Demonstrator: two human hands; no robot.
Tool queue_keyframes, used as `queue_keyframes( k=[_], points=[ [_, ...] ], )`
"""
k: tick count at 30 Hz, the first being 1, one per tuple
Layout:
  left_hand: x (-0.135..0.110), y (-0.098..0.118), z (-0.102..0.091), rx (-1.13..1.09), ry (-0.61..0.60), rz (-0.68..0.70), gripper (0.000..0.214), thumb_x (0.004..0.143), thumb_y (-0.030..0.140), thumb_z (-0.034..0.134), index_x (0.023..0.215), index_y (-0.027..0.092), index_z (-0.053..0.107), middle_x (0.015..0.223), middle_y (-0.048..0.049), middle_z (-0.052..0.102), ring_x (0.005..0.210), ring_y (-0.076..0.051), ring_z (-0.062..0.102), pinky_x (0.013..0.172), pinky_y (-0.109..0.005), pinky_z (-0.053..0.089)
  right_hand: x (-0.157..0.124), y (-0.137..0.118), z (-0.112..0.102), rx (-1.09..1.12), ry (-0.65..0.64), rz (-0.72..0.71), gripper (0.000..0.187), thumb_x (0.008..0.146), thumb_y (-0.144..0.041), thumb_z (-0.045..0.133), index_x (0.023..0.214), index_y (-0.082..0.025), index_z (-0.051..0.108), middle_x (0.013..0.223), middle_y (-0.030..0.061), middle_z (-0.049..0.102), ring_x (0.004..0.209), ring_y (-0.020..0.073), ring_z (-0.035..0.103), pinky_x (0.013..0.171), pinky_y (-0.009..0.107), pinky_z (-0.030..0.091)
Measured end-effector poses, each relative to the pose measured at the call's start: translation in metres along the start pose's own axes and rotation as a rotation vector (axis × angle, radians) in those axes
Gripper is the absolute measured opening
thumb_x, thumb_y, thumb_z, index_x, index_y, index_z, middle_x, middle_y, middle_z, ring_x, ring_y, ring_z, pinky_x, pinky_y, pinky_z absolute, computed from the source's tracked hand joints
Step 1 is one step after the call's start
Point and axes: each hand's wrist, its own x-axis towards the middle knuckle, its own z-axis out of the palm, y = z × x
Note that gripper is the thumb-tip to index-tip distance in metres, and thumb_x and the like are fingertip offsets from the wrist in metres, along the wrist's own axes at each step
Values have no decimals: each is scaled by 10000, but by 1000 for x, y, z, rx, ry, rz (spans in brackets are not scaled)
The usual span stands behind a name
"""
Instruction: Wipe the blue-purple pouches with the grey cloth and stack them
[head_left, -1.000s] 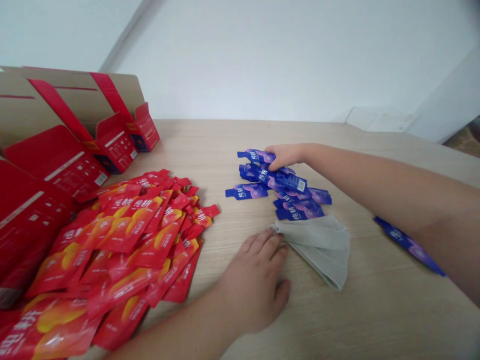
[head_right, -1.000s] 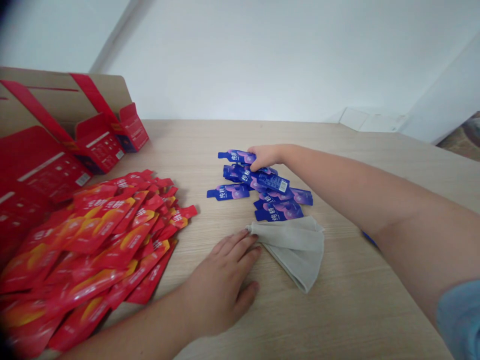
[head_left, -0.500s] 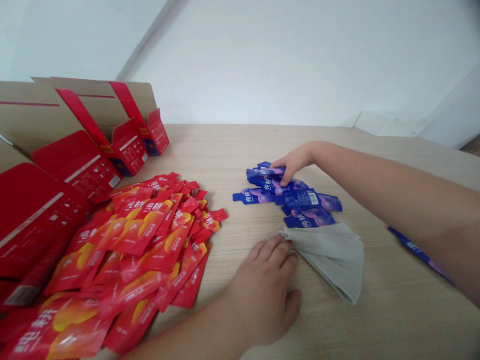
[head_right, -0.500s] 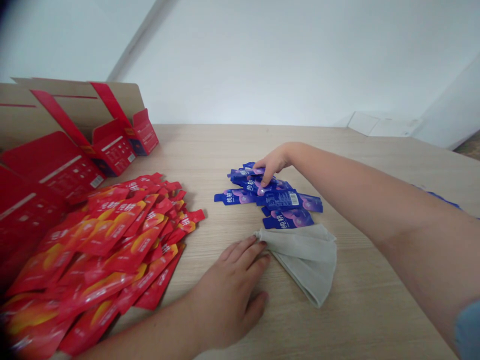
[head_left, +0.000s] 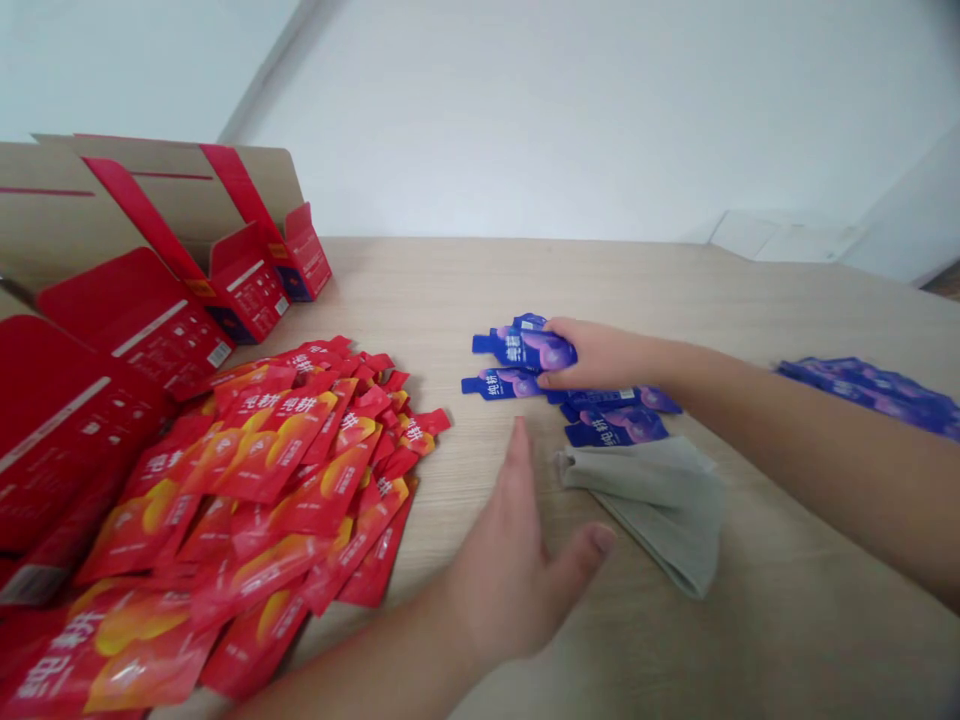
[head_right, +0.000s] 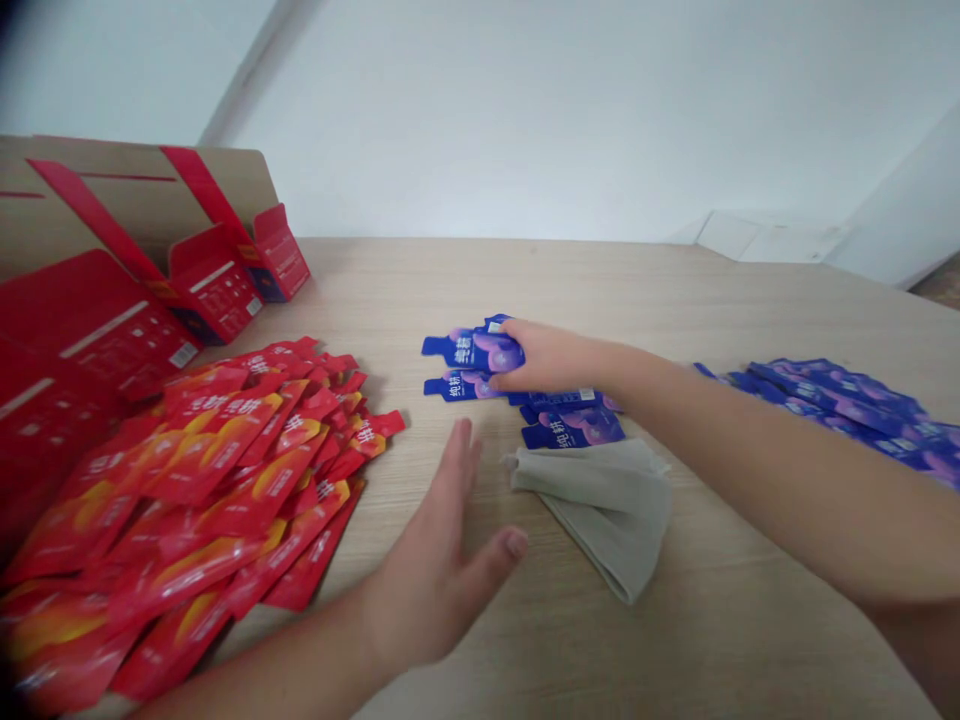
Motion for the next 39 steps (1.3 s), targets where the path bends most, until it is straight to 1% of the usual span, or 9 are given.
queue_keyframes(
  k=[3,5,7,9,13,16,20,28,39],
  points=[
    [12,-6,1,-493,132,-33,890,1009,612,723,1709,223,335,1747,-192,417,1625,-374,408,1324,-557,350,-61,-38,42,126,22,-110,611,862,-466,807,1392,-220,627,1355,149,732,1165,357,734,997,481,595],
    [20,-9,-1,-636,244,-192,712,960,660,777,1484,201,633,1542,-167,660,1481,-363,593,1290,-530,408,-90,-51,62,211,-16,-207,788,852,-464,846,1537,-224,540,1450,151,691,1259,348,713,1058,476,592],
    [24,-11,-3,-730,387,-310,661,887,680,849,1336,208,732,1390,-127,758,1355,-339,688,1234,-513,473,-106,-48,70,203,-25,-329,1048,818,-575,889,1676,-224,400,1599,176,588,1423,378,617,1169,509,537],
    [25,-12,-4,-786,481,-353,671,819,678,908,1277,211,762,1292,-101,794,1246,-310,737,1165,-485,532,-108,-28,70,154,36,-401,1027,907,-691,777,1726,-249,343,1677,176,515,1533,391,511,1243,559,467],
    [24,-8,-4,-802,441,-397,658,716,650,988,1144,185,805,1074,-75,824,991,-249,781,1002,-413,610,-75,31,67,-86,283,-212,815,1060,-715,500,1723,-256,390,1773,201,368,1639,469,317,1296,721,290],
    [24,-6,-4,-778,346,-418,651,705,676,983,1102,188,819,1026,-69,827,941,-231,775,945,-377,612,-37,61,73,-260,197,-69,993,959,-829,567,1762,-304,311,1857,196,120,1651,590,163,1250,840,215],
    [24,-6,-4,-716,288,-437,703,701,744,951,1124,197,822,1053,-73,828,950,-232,763,943,-372,596,4,65,77,-311,128,-117,1046,927,-876,560,1779,-377,215,1873,137,23,1665,576,108,1252,836,209],
    [17,-10,1,-595,189,-403,688,807,816,827,1129,209,810,1077,-78,809,978,-233,737,938,-363,577,51,54,80,-271,96,-122,945,938,-943,402,1702,-388,437,1835,139,258,1619,570,299,1232,772,353],
    [12,-9,1,-540,144,-356,612,915,774,751,1170,220,805,1152,-123,797,1040,-287,734,970,-432,587,89,73,71,-273,109,-98,935,979,-908,343,1690,-312,462,1766,151,413,1562,477,448,1228,699,419]
  ],
)
